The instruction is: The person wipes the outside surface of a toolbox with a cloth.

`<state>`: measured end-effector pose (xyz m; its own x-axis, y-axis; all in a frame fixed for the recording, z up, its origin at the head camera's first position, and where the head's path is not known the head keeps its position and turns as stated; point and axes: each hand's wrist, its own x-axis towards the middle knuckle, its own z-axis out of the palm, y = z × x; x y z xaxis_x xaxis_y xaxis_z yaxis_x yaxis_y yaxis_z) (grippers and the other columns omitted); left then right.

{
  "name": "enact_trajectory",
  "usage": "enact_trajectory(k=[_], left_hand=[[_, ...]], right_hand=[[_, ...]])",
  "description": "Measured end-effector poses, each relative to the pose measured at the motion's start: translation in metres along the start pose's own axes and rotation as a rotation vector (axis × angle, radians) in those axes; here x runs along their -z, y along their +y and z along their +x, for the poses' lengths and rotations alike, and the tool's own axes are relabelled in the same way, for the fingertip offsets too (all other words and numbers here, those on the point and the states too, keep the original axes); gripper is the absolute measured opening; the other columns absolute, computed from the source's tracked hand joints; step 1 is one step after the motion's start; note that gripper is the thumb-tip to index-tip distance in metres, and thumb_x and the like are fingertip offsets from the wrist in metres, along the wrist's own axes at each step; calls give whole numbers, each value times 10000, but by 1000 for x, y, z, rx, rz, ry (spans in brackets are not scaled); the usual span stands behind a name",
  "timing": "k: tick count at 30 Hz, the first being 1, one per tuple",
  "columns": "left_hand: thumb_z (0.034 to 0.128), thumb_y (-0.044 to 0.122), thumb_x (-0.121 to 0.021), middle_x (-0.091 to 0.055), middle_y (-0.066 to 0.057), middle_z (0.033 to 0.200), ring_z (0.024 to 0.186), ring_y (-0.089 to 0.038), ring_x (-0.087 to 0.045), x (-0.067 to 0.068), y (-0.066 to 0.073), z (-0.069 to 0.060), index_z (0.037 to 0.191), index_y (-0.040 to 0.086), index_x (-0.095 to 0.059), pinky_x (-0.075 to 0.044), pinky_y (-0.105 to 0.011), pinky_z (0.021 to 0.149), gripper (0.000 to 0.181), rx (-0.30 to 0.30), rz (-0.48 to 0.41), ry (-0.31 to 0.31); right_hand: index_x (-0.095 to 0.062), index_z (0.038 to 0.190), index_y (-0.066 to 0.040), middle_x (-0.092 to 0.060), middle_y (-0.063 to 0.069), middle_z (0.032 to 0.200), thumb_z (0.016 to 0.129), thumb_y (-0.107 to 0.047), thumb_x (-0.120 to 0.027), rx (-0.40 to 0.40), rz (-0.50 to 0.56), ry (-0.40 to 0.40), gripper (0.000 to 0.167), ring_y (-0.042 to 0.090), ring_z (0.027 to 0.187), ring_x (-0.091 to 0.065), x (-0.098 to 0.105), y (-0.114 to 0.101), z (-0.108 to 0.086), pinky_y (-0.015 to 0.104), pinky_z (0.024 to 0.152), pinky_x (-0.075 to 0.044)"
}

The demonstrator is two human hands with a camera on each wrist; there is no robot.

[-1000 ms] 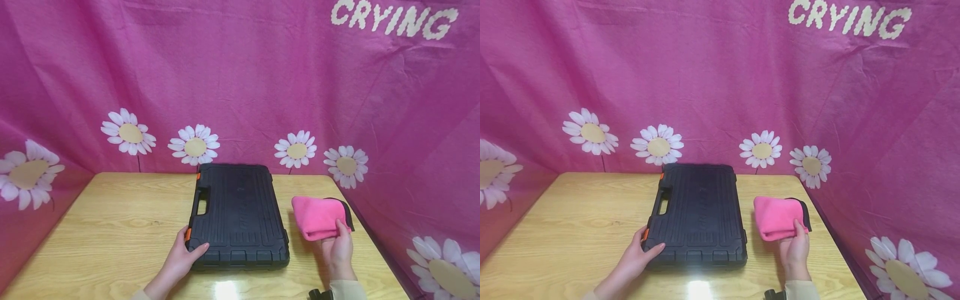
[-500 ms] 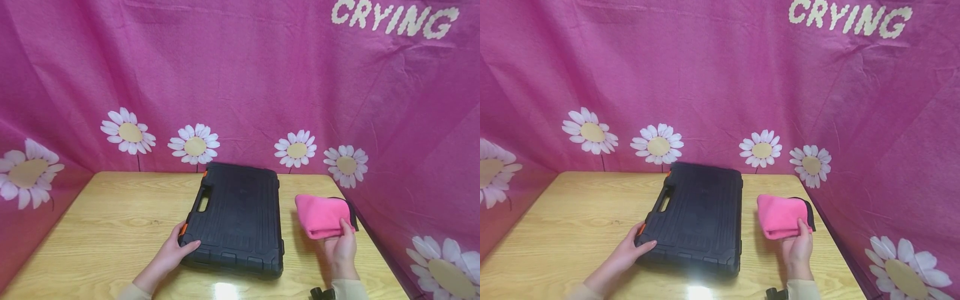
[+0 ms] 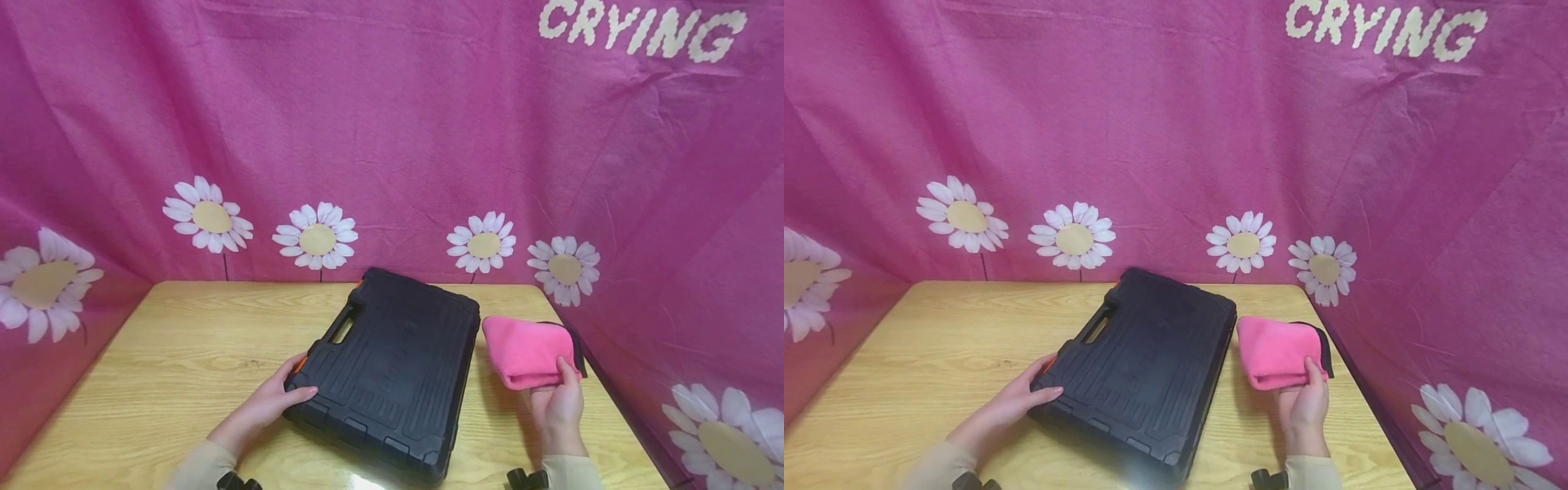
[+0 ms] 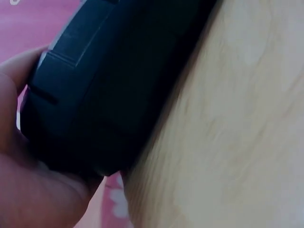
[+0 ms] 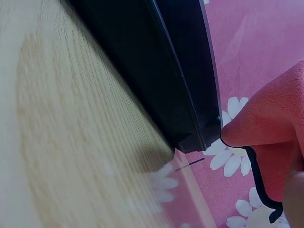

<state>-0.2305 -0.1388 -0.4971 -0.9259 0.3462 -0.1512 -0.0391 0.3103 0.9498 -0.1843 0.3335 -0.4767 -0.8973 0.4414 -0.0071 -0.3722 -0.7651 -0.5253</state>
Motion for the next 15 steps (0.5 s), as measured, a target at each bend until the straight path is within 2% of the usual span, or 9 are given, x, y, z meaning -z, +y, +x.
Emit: enact_trajectory(k=[4, 8, 12, 15], left_hand=[[956, 257, -725, -381, -296, 1568, 1374, -372, -466, 7, 0, 6, 1620, 45, -236, -377, -442, 1108, 851, -2, 14, -44], [975, 252, -700, -337, -298, 1602, 1410, -395, -436, 13, -1, 12, 1624, 39, -229, -374, -463, 1122, 830, -22, 32, -61], [983, 247, -690, -293, -290, 1636, 1473, -441, -360, 13, -2, 14, 1623, 59, -259, -309, -547, 1185, 794, -12, 9, -28], [986, 249, -683, -333, -280, 1622, 1476, -442, -359, 8, -1, 11, 1607, 76, -318, -280, -574, 1203, 740, 7, -1, 39]], right_hand=[[-331, 1442, -150, -497, -35, 1377, 1121, -171, -331, -2, -27, 2, 322, 68, 1303, -483, -1, -1, 0, 247, 1111, -379], [-338, 1440, -153, -495, -29, 1375, 1119, -168, -333, -2, -20, 23, 321, 75, 1301, -484, -1, -2, 0, 258, 1095, -400], [-328, 1441, -158, -472, -41, 1386, 1121, -174, -324, -4, -32, 32, 320, 75, 1331, -439, -1, -2, 1, 257, 1109, -381], [-315, 1451, -155, -468, -42, 1394, 1120, -175, -330, -4, -39, 27, 332, 77, 1344, -421, -1, -2, 1, 255, 1102, -389]])
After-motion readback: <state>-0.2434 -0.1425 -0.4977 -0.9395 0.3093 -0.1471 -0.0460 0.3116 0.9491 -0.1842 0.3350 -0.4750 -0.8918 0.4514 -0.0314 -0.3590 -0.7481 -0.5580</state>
